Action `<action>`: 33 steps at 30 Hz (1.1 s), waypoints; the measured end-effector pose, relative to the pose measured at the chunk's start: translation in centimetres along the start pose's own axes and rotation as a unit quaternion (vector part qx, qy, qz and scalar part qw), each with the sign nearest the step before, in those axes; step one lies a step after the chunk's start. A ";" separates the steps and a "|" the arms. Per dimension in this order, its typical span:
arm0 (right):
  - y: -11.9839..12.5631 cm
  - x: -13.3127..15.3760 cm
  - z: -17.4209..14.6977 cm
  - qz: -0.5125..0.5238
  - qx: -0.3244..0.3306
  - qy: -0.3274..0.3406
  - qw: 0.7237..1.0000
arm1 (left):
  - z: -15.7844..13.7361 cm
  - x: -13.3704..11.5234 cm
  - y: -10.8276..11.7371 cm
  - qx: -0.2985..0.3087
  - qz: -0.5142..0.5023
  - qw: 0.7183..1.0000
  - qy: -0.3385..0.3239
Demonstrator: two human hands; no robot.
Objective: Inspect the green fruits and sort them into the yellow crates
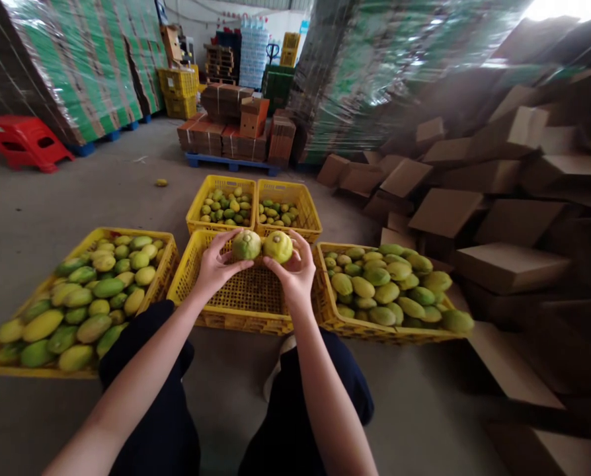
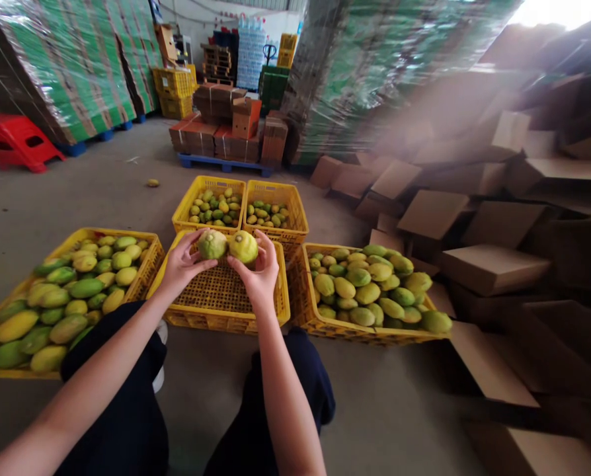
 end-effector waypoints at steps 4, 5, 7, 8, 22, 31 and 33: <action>-0.1 -1.1 0.0 0.116 -0.007 -0.103 0.988 | 0.1 1.5 0.1 0.006 -0.136 0.981 0.140; -0.3 -1.5 0.1 0.138 -0.001 -0.122 0.983 | 0.0 1.8 0.1 -0.001 -0.166 0.971 0.171; -0.7 -2.1 0.3 0.167 0.013 -0.149 0.975 | 0.0 2.2 0.0 -0.018 -0.212 0.952 0.219; -0.9 -2.4 0.4 0.172 0.016 -0.160 0.972 | 0.0 2.4 -0.1 -0.026 -0.228 0.945 0.234; -2.8 -5.6 -0.9 0.218 -0.052 -0.289 0.931 | -0.4 3.3 -0.2 -0.125 -0.308 0.880 0.340; -2.7 -5.8 -0.6 0.263 -0.033 -0.334 0.905 | -0.1 3.2 -0.9 -0.121 -0.365 0.869 0.311; -2.8 -5.8 -0.7 0.265 -0.019 -0.347 0.899 | -0.2 3.0 -1.0 -0.125 -0.380 0.860 0.317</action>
Point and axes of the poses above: each hand's wrist, its own z-axis towards the middle knuckle, its own y-axis out of the back of the hand, x = y × z, the point moved 6 cm from there along z, towards the middle knuckle, and after that the axes turned 2 degrees about -y, right-handed, at the moved point
